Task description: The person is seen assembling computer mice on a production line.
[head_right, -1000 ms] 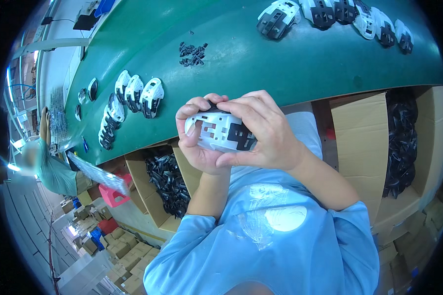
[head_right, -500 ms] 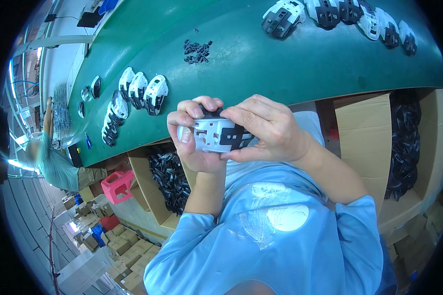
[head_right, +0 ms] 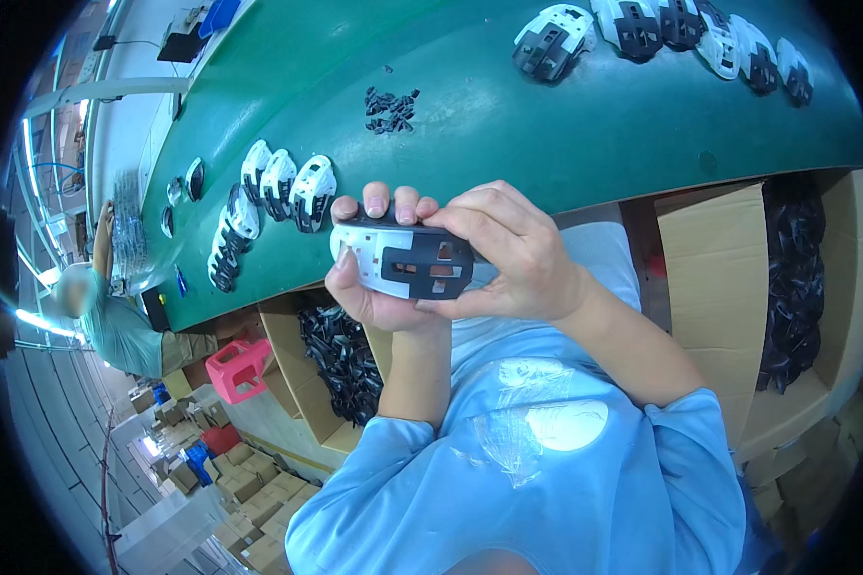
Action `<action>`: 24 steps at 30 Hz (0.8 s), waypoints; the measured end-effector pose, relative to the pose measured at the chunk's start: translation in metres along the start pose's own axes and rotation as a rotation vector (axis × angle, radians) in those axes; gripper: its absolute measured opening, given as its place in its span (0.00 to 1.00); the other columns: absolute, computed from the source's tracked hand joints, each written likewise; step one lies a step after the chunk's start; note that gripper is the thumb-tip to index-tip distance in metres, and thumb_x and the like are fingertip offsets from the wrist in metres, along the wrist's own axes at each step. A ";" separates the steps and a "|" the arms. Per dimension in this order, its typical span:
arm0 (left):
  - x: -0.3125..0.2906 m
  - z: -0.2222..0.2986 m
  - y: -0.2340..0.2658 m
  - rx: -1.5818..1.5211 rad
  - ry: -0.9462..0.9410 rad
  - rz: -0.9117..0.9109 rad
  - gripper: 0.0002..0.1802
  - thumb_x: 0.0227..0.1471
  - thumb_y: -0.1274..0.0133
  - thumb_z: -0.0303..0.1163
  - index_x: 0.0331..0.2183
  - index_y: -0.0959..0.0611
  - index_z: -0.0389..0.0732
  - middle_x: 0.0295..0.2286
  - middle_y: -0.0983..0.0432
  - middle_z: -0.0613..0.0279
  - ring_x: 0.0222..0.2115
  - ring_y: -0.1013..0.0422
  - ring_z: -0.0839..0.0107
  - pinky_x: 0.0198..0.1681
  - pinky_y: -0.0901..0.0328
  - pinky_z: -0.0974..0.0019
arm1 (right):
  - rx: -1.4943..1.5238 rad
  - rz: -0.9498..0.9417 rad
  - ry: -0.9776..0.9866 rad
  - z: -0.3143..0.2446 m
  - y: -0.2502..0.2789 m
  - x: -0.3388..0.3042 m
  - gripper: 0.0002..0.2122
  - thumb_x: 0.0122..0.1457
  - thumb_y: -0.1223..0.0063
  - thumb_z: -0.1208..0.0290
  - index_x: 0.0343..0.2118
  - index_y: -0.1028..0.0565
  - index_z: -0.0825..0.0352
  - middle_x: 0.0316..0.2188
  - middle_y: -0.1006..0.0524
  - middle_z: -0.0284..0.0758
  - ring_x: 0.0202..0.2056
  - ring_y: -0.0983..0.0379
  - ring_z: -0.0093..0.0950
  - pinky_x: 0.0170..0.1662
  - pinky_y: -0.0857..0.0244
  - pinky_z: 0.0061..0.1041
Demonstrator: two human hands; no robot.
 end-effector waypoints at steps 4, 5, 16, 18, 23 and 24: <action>-0.003 0.005 0.009 0.034 -0.037 0.058 0.17 0.52 0.49 0.36 0.44 0.29 0.45 0.39 0.33 0.56 0.40 0.31 0.59 0.54 0.31 0.47 | -0.011 -0.090 0.030 -0.001 -0.002 0.004 0.31 0.37 0.23 0.58 0.45 0.23 0.68 0.40 0.22 0.39 0.40 0.25 0.38 0.44 0.29 0.35; -0.006 0.008 0.007 0.068 -0.038 0.063 0.19 0.51 0.47 0.35 0.45 0.30 0.45 0.39 0.33 0.55 0.41 0.31 0.58 0.54 0.32 0.46 | -0.043 -0.139 0.031 -0.003 -0.004 0.008 0.31 0.38 0.24 0.58 0.45 0.24 0.68 0.41 0.23 0.40 0.41 0.25 0.39 0.45 0.29 0.36; -0.025 0.029 0.020 0.394 -0.206 0.048 0.21 0.55 0.48 0.40 0.47 0.33 0.41 0.42 0.31 0.50 0.45 0.32 0.62 0.54 0.36 0.56 | -0.106 -0.272 0.091 -0.005 -0.034 0.009 0.31 0.37 0.25 0.51 0.39 0.22 0.71 0.35 0.20 0.41 0.36 0.23 0.41 0.40 0.28 0.37; -0.032 0.025 0.029 0.505 -0.123 0.057 0.33 0.55 0.45 0.46 0.55 0.35 0.38 0.51 0.33 0.49 0.54 0.36 0.61 0.60 0.41 0.57 | -0.124 -0.315 0.072 -0.002 -0.031 0.009 0.30 0.40 0.26 0.50 0.38 0.22 0.72 0.34 0.21 0.41 0.36 0.24 0.41 0.39 0.29 0.36; -0.098 0.183 0.119 1.438 -0.321 0.463 0.26 0.53 0.38 0.38 0.50 0.24 0.35 0.49 0.26 0.51 0.49 0.28 0.63 0.55 0.34 0.59 | -0.097 -0.210 -0.078 0.069 0.005 0.006 0.32 0.47 0.28 0.61 0.50 0.29 0.78 0.43 0.27 0.39 0.44 0.30 0.31 0.50 0.36 0.29; -0.112 0.227 0.138 1.929 -0.319 0.636 0.17 0.54 0.39 0.38 0.40 0.19 0.34 0.40 0.22 0.53 0.42 0.25 0.63 0.45 0.31 0.63 | -0.138 -0.235 -0.106 0.078 0.012 0.005 0.31 0.48 0.29 0.63 0.51 0.29 0.77 0.43 0.27 0.39 0.44 0.30 0.30 0.51 0.36 0.29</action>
Point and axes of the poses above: each hand's wrist, its own x-axis towards the middle knuckle, its own y-axis out of the back of the hand, z = x × y, the point moved 6 cm from there along x, towards the middle knuckle
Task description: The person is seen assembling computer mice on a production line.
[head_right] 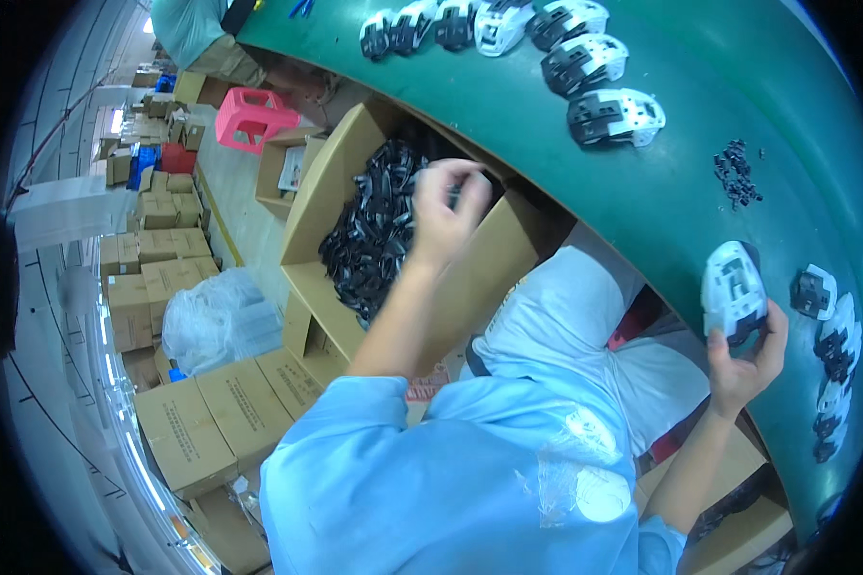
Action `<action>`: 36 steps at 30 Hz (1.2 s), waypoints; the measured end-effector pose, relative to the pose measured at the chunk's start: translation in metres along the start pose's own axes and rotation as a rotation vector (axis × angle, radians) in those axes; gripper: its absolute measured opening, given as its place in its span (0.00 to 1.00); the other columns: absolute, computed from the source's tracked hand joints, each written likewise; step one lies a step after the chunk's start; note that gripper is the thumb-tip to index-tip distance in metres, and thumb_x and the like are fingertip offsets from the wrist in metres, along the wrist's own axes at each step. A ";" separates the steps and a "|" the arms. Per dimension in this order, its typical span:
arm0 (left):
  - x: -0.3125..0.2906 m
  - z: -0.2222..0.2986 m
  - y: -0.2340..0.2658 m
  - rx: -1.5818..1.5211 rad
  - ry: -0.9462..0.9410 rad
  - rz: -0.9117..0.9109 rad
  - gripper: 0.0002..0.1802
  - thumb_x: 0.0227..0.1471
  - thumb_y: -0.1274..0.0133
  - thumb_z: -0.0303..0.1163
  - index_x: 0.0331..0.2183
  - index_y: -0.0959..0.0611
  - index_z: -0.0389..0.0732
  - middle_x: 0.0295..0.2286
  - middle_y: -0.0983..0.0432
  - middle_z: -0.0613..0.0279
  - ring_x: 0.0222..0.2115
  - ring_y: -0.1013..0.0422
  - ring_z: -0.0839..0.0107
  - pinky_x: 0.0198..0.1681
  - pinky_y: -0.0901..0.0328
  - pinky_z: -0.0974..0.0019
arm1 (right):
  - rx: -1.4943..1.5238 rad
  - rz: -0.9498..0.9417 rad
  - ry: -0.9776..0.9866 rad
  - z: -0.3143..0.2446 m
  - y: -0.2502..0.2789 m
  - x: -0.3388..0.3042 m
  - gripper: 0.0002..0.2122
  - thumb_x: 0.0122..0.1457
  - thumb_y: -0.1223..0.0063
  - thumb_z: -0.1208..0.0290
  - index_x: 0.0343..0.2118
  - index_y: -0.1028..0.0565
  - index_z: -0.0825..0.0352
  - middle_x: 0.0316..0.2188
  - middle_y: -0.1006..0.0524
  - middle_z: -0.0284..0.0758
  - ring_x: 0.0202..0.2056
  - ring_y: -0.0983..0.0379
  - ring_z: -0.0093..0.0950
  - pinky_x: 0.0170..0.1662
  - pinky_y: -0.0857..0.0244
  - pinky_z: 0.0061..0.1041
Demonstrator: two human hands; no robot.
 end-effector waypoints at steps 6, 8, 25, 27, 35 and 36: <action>-0.015 -0.157 0.047 0.623 0.142 0.000 0.28 0.49 0.35 0.47 0.46 0.19 0.37 0.46 0.28 0.45 0.48 0.33 0.46 0.52 0.35 0.51 | -0.004 0.038 -0.235 0.032 0.001 -0.004 0.31 0.53 0.36 0.69 0.59 0.36 0.73 0.49 0.29 0.40 0.51 0.32 0.31 0.58 0.40 0.32; 0.007 -0.151 0.008 0.674 -0.058 -0.308 0.27 0.47 0.37 0.36 0.51 0.20 0.45 0.50 0.30 0.49 0.51 0.35 0.45 0.55 0.36 0.50 | 0.071 0.082 -0.290 0.036 0.006 -0.011 0.32 0.53 0.37 0.69 0.60 0.37 0.72 0.51 0.31 0.40 0.53 0.33 0.32 0.60 0.41 0.33; 0.016 -0.142 0.080 0.550 0.262 -0.457 0.14 0.60 0.43 0.37 0.32 0.23 0.34 0.27 0.25 0.48 0.27 0.24 0.54 0.34 0.30 0.55 | 0.245 0.099 -0.347 0.000 -0.032 0.018 0.37 0.51 0.32 0.74 0.64 0.37 0.73 0.54 0.26 0.45 0.54 0.27 0.30 0.57 0.33 0.30; 0.018 -0.080 0.059 0.172 0.141 -0.409 0.05 0.64 0.50 0.27 0.36 0.28 0.36 0.30 0.22 0.55 0.27 0.22 0.68 0.30 0.28 0.66 | 0.325 0.134 -0.335 0.000 -0.018 0.011 0.36 0.53 0.36 0.79 0.65 0.39 0.73 0.56 0.27 0.44 0.55 0.28 0.31 0.59 0.34 0.31; 0.001 0.123 -0.036 -0.411 -0.108 -0.585 0.21 0.61 0.56 0.25 0.55 0.27 0.32 0.38 0.32 0.63 0.33 0.36 0.77 0.37 0.38 0.69 | 0.549 0.111 -0.348 -0.024 -0.039 0.004 0.38 0.51 0.37 0.82 0.66 0.42 0.74 0.57 0.29 0.45 0.55 0.28 0.30 0.59 0.35 0.28; 0.003 0.136 -0.052 -0.445 -0.128 -0.612 0.21 0.61 0.56 0.25 0.55 0.27 0.32 0.38 0.32 0.63 0.33 0.36 0.77 0.37 0.38 0.69 | 0.614 0.126 -0.370 -0.026 -0.042 0.005 0.39 0.50 0.36 0.82 0.66 0.42 0.75 0.56 0.29 0.45 0.55 0.28 0.30 0.58 0.35 0.28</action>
Point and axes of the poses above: each hand's wrist, its own x-axis towards the middle knuckle, its own y-axis out of the back of the hand, z = x × y, the point moved 6 cm from there along x, towards the middle knuckle
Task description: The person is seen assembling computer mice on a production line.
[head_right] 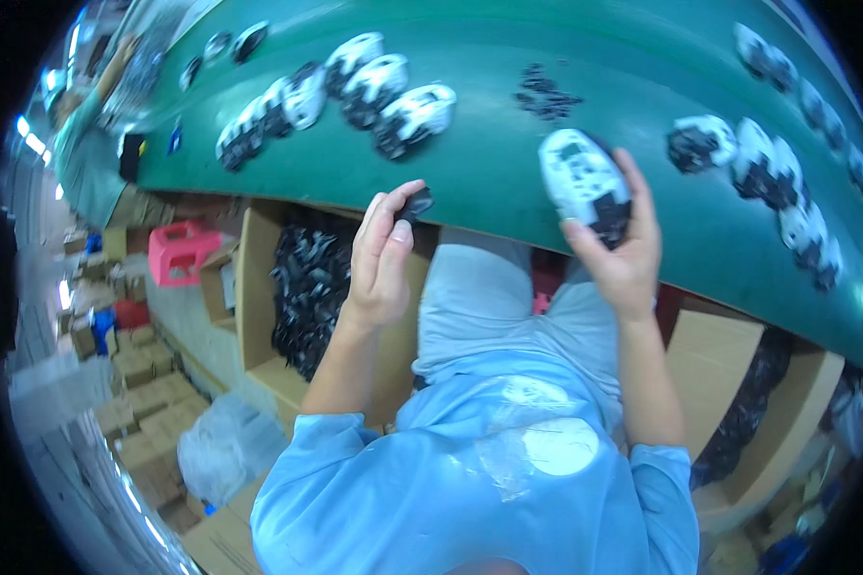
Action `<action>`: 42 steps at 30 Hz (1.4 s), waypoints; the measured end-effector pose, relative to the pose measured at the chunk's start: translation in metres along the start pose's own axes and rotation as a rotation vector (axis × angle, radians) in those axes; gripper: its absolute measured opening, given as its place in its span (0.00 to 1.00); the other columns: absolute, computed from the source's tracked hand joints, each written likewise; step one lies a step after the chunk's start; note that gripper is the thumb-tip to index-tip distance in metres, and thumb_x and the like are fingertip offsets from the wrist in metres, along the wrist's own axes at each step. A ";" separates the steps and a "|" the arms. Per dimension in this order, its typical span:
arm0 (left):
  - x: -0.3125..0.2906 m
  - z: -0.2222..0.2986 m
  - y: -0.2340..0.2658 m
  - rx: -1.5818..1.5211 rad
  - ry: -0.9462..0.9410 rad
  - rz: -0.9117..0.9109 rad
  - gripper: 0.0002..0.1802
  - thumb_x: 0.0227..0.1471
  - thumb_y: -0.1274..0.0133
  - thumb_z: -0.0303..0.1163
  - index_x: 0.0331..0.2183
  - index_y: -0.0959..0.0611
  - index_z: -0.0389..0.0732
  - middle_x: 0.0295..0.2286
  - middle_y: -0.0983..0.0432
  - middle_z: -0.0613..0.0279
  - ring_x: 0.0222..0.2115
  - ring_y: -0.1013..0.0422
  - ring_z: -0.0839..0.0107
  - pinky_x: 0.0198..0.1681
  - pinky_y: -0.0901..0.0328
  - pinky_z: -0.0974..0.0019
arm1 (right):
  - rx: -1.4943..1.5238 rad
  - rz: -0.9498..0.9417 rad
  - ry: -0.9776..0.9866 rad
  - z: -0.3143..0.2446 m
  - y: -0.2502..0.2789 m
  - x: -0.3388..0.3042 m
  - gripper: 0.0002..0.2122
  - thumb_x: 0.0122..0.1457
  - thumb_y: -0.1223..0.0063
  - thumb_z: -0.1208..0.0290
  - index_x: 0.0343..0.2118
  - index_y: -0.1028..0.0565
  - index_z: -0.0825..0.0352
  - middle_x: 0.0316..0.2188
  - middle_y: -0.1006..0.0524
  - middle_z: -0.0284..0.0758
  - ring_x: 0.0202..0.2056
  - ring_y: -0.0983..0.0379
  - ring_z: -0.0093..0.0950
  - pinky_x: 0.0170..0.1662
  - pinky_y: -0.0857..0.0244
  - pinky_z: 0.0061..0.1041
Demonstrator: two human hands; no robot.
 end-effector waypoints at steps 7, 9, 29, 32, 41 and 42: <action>0.033 0.026 -0.067 0.027 -0.169 -0.330 0.11 0.54 0.45 0.20 0.41 0.18 0.34 0.29 0.25 0.59 0.28 0.31 0.68 0.33 0.35 0.67 | -0.113 0.037 -0.046 0.004 0.023 -0.015 0.40 0.47 0.30 0.75 0.64 0.38 0.74 0.52 0.25 0.44 0.52 0.27 0.28 0.55 0.32 0.27; 0.049 0.044 -0.072 0.184 -0.385 -0.425 0.12 0.51 0.43 0.19 0.40 0.18 0.36 0.29 0.24 0.60 0.27 0.31 0.66 0.33 0.34 0.65 | -0.346 -0.158 0.044 -0.003 0.027 -0.006 0.40 0.44 0.27 0.69 0.63 0.34 0.71 0.52 0.24 0.45 0.50 0.24 0.35 0.53 0.31 0.31; 0.070 0.000 -0.119 0.308 -0.501 -0.265 0.13 0.49 0.37 0.30 0.39 0.17 0.40 0.50 0.29 0.51 0.50 0.37 0.54 0.54 0.42 0.54 | -0.662 -0.282 0.375 -0.022 0.014 0.000 0.17 0.51 0.33 0.71 0.45 0.20 0.63 0.30 0.22 0.35 0.34 0.26 0.34 0.38 0.30 0.32; 0.092 -0.007 -0.100 0.181 -0.521 -0.344 0.39 0.42 0.30 0.49 0.52 0.23 0.40 0.57 0.34 0.47 0.58 0.40 0.47 0.62 0.46 0.49 | -0.591 -0.230 0.268 -0.019 0.029 0.000 0.14 0.52 0.35 0.73 0.43 0.20 0.64 0.28 0.22 0.35 0.33 0.26 0.35 0.37 0.31 0.32; 0.102 -0.004 -0.124 0.437 -0.631 -0.430 0.52 0.32 0.26 0.55 0.55 0.25 0.37 0.47 0.24 0.51 0.51 0.31 0.48 0.54 0.36 0.51 | -0.673 -0.251 0.386 -0.022 0.026 0.008 0.13 0.54 0.37 0.76 0.44 0.20 0.66 0.28 0.22 0.35 0.32 0.27 0.33 0.36 0.32 0.31; 0.100 -0.003 -0.122 0.336 -0.553 -0.450 0.49 0.33 0.26 0.52 0.54 0.24 0.36 0.45 0.23 0.50 0.47 0.28 0.48 0.51 0.33 0.53 | -0.603 -0.215 0.358 -0.022 0.029 0.008 0.14 0.56 0.38 0.76 0.46 0.20 0.66 0.28 0.23 0.34 0.32 0.27 0.30 0.36 0.32 0.30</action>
Point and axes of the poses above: each hand's wrist, its own x-axis towards the middle knuckle, its own y-axis out of the back of the hand, z = x × y, the point moved 6 cm from there along x, towards the middle knuckle
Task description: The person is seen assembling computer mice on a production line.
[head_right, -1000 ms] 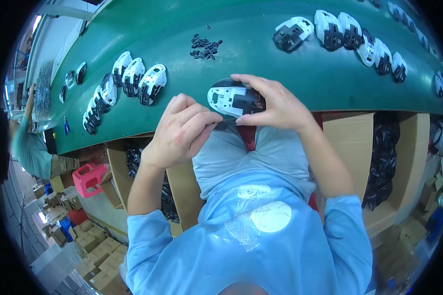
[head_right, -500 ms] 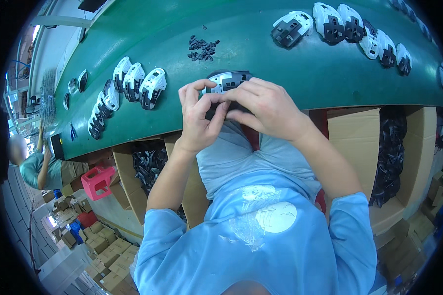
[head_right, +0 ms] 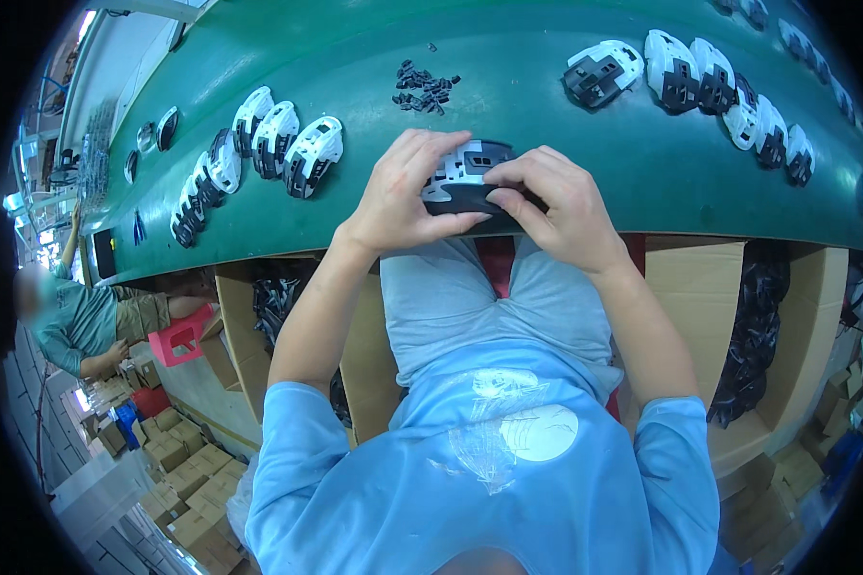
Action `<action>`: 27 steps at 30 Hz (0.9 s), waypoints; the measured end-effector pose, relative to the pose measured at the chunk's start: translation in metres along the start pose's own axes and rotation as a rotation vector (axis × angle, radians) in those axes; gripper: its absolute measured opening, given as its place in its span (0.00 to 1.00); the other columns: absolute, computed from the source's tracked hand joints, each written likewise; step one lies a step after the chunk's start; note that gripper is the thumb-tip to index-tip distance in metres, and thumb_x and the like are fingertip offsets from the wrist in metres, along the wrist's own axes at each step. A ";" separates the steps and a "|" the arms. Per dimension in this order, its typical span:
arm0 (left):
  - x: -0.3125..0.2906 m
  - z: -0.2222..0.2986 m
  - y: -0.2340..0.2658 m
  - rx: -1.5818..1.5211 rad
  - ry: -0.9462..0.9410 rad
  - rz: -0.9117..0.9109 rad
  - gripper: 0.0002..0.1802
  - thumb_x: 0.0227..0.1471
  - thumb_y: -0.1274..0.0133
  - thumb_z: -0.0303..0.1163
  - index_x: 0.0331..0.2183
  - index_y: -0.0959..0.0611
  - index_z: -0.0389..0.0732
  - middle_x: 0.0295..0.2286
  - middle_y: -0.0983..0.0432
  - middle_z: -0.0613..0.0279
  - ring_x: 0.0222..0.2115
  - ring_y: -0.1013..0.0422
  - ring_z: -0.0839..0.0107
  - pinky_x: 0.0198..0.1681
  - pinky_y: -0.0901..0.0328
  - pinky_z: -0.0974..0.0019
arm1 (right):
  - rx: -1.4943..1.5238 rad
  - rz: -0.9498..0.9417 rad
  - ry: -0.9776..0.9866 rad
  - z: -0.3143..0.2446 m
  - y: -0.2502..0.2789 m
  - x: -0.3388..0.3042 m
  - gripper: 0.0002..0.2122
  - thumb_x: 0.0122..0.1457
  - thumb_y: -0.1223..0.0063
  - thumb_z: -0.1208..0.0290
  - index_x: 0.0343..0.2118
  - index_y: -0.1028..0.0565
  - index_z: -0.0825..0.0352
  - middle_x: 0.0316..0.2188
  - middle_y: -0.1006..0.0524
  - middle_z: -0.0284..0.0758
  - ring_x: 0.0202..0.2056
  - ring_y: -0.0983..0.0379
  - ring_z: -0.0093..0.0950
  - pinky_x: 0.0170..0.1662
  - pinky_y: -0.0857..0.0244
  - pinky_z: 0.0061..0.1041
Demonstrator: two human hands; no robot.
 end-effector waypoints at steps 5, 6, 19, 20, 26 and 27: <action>-0.015 0.022 0.009 -0.556 0.167 0.323 0.54 0.31 0.20 0.42 0.56 0.32 0.35 0.40 0.21 0.50 0.40 0.22 0.68 0.45 0.27 0.65 | 0.561 0.081 -0.293 -0.002 -0.006 -0.012 0.11 0.60 0.41 0.78 0.46 0.20 0.68 0.29 0.25 0.32 0.32 0.30 0.22 0.36 0.35 0.22; -0.017 0.024 0.005 -0.549 0.162 0.329 0.54 0.31 0.20 0.42 0.56 0.32 0.35 0.40 0.21 0.50 0.40 0.22 0.68 0.45 0.27 0.65 | 0.624 0.087 -0.287 -0.005 -0.006 -0.013 0.11 0.61 0.42 0.79 0.46 0.20 0.68 0.30 0.26 0.31 0.33 0.31 0.20 0.36 0.36 0.20; -0.036 0.025 -0.008 -0.628 0.100 0.857 0.46 0.23 0.23 0.62 0.34 0.28 0.40 0.29 0.26 0.58 0.31 0.27 0.69 0.36 0.30 0.68 | 0.336 0.056 -0.063 -0.036 -0.005 -0.005 0.16 0.47 0.29 0.77 0.42 0.17 0.69 0.38 0.17 0.41 0.30 0.23 0.22 0.30 0.30 0.19; -0.038 0.026 -0.009 -0.630 0.131 0.868 0.47 0.21 0.24 0.64 0.33 0.29 0.40 0.28 0.26 0.59 0.29 0.27 0.70 0.33 0.30 0.70 | 0.337 0.060 -0.068 -0.034 -0.006 -0.007 0.16 0.47 0.29 0.77 0.42 0.17 0.69 0.38 0.17 0.41 0.30 0.23 0.22 0.30 0.30 0.19; -0.043 0.027 0.000 -0.421 0.193 0.830 0.47 0.20 0.25 0.66 0.31 0.30 0.40 0.26 0.27 0.60 0.26 0.27 0.73 0.28 0.31 0.72 | 0.326 0.141 -0.106 -0.043 0.000 -0.012 0.14 0.49 0.29 0.78 0.40 0.16 0.69 0.38 0.17 0.40 0.32 0.20 0.22 0.32 0.26 0.19; -0.042 0.028 0.003 -0.420 0.197 0.829 0.47 0.20 0.25 0.66 0.31 0.30 0.40 0.26 0.27 0.60 0.26 0.27 0.73 0.28 0.31 0.72 | 0.326 0.118 -0.089 -0.046 -0.004 -0.010 0.13 0.49 0.29 0.79 0.40 0.16 0.70 0.38 0.17 0.41 0.32 0.20 0.23 0.32 0.26 0.19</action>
Point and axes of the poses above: each hand's wrist, its own x-axis towards the middle knuckle, its own y-axis out of the back of the hand, z = x × y, the point moved 6 cm from there along x, towards the middle knuckle
